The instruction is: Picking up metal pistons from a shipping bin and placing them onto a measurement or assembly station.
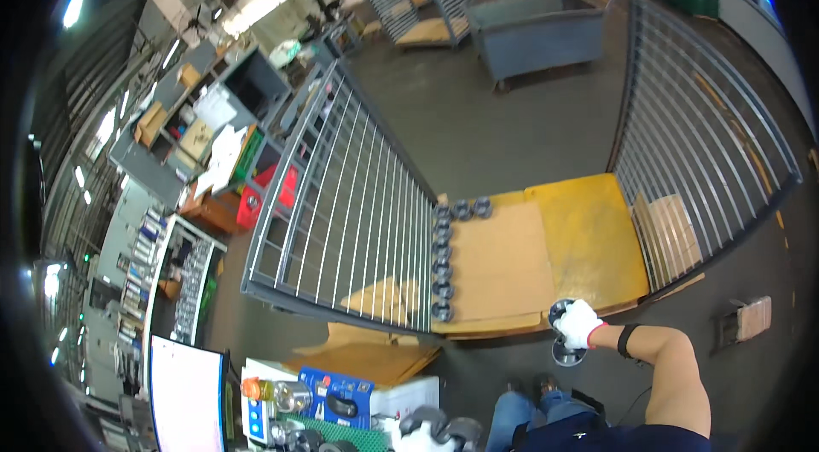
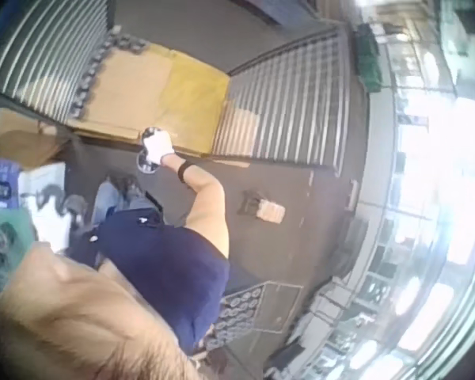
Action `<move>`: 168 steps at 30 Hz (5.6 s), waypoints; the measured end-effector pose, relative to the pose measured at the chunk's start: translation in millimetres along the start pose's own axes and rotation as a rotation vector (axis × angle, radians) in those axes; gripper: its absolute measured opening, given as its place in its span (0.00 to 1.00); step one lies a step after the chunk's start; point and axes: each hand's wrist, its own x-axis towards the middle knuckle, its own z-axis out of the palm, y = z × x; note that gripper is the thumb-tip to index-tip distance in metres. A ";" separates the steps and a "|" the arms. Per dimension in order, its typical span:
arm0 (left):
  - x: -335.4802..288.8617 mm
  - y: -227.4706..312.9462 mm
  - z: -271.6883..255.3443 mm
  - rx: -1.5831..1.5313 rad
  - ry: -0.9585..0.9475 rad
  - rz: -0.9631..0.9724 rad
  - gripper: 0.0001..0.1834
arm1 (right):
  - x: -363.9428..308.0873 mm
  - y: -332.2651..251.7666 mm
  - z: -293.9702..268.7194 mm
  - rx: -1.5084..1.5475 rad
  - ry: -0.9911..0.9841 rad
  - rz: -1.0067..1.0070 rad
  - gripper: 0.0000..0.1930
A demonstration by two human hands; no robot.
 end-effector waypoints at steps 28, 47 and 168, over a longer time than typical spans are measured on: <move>299.2 9.3 257.3 -0.047 -0.525 0.262 0.29 | 603.6 54.2 159.8 0.089 0.434 0.053 0.17; 393.8 42.9 340.7 -0.056 -0.559 0.488 0.30 | 632.3 73.7 129.9 0.205 0.395 0.093 0.29; -692.5 212.0 328.0 -0.717 0.541 -2.826 0.23 | -461.5 -638.7 325.1 -0.843 -1.153 -1.991 0.32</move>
